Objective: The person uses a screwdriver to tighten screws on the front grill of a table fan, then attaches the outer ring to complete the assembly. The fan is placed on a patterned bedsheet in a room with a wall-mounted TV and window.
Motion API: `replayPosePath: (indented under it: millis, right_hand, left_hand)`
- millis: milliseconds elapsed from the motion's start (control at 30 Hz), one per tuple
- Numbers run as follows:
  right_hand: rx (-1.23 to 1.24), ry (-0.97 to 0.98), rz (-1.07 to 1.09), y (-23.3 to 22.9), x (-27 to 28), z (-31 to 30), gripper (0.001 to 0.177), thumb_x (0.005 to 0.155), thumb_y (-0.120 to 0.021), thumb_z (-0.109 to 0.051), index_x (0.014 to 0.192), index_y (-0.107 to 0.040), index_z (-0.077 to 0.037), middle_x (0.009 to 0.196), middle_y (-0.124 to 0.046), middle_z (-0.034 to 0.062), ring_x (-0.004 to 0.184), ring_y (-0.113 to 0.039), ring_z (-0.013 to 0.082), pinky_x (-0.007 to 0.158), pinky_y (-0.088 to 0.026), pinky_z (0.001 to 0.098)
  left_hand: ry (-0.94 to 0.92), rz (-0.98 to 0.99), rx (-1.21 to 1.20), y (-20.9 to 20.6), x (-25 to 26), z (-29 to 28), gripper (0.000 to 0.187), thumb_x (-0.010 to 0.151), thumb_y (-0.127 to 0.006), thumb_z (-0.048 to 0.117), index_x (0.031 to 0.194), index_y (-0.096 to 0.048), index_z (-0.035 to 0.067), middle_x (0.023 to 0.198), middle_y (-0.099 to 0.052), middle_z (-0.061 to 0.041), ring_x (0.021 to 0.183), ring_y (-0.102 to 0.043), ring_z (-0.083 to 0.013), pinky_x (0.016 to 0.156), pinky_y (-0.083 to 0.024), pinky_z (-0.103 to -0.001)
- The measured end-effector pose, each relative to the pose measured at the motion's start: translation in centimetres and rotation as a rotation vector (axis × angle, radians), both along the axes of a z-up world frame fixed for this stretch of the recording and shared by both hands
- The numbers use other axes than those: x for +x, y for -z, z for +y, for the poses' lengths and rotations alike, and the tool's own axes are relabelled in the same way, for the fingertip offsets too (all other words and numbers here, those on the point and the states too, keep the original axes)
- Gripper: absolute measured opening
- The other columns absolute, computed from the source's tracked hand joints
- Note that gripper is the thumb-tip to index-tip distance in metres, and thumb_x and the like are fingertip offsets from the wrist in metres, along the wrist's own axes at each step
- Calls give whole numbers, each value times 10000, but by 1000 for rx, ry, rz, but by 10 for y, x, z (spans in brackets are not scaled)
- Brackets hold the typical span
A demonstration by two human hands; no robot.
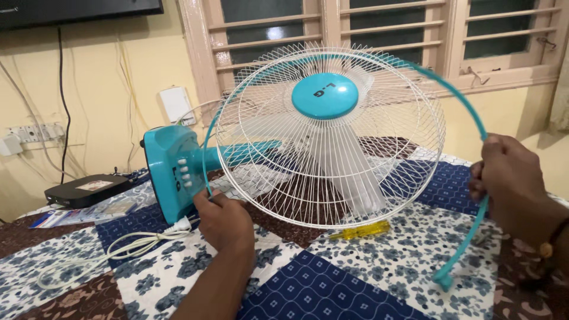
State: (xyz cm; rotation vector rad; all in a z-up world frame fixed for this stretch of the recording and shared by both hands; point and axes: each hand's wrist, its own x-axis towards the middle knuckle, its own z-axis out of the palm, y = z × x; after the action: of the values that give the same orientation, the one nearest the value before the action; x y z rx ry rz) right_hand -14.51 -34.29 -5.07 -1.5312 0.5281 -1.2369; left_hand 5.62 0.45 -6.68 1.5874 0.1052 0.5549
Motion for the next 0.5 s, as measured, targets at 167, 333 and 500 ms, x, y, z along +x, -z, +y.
replayPosePath:
  millis: [167,333,500]
  right_hand:
    - [94,27,185,-42,4,11,375,1089,-370,-105,1429,-375,53,1101,-573,175,772,-635,223,709,-588,335]
    - [156,-33,-9,-45,17,3,234,1088,-432,-147,1281,-445,-16,1008,-479,88,704,-476,142,539,-434,297]
    - [249,-185,-167,-29,19,-7,188,1135,-417,-285,1198,-455,-112,773,-328,0,562,-265,93,435,-254,290]
  left_hand:
    - [14,13,-113,-2,-5,4,321,1060,-426,298,1295,-542,113,751,-732,-101,721,-732,-266,720,-525,-426]
    - [11,-30,-72,1,-4,2,327,1051,-425,286,1305,-536,113,731,-734,-102,710,-732,-269,713,-516,-429]
    - [-36,-84,77,2,-4,0,333,1053,-456,314,1283,-561,98,712,-745,-103,735,-724,-288,752,-507,-446]
